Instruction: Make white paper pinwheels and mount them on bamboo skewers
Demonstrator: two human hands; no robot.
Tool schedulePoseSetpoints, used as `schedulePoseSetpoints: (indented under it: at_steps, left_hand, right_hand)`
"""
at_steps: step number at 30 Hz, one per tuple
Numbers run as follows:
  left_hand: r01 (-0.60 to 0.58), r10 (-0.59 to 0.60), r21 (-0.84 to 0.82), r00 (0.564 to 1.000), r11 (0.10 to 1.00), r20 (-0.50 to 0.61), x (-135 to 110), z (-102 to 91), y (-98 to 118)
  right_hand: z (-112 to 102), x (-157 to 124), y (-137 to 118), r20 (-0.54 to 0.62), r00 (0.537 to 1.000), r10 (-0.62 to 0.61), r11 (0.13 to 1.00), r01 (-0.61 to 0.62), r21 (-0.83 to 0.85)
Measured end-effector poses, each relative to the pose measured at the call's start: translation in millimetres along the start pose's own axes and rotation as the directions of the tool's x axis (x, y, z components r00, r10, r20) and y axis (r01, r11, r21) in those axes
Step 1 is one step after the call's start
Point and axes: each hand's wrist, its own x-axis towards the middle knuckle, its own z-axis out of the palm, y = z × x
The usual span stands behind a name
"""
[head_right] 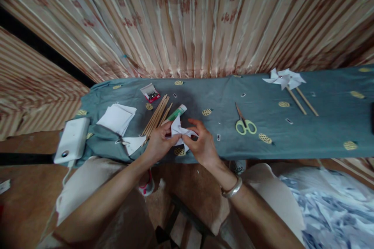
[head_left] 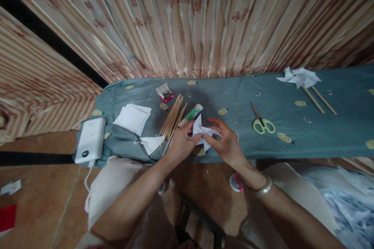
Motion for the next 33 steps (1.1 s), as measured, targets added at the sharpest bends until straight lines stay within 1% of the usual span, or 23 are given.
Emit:
schedulePoseSetpoints:
  at_steps: [3,6,9,16,19,24,28,33]
  left_hand:
    - [0.012,-0.012,-0.019,1.0,1.0,0.013,1.4,-2.8,-1.1]
    - [0.041,-0.04,-0.005,0.998,0.999,0.049,2.9,-7.8,0.4]
    - [0.061,-0.063,0.038,0.995,0.997,0.071,3.3,-11.8,4.8]
    - [0.106,-0.11,0.05,0.992,0.993,0.068,2.0,-10.3,11.9]
    - [0.115,-0.119,0.048,0.989,0.992,0.087,2.3,-10.5,12.5]
    - [0.109,-0.112,0.034,0.988,0.993,0.106,3.4,-12.0,13.3]
    - [0.121,-0.119,-0.013,0.987,0.993,0.104,4.0,-11.8,10.5]
    - [0.172,-0.162,-0.065,0.977,0.983,0.137,2.9,-10.9,2.8]
  right_hand:
    - [-2.3,3.4,0.0,0.017,0.998,0.064,0.993,-0.065,0.095]
    - [-6.2,6.3,-0.6,0.052,0.99,0.133,0.974,-0.14,0.179]
    - [-8.9,6.6,-1.0,0.078,0.985,0.157,0.961,-0.17,0.218]
    - [-8.1,4.8,-1.0,0.083,0.984,0.16,0.963,-0.174,0.206]
    - [-8.2,5.1,-0.7,0.088,0.983,0.163,0.964,-0.178,0.199]
    - [-10.9,6.3,-1.3,0.134,0.976,0.17,0.957,-0.196,0.215]
    - [-13.3,6.0,-4.2,0.181,0.968,0.176,0.948,-0.216,0.232]
    - [-12.0,5.8,-2.9,0.204,0.962,0.18,0.944,-0.227,0.24]
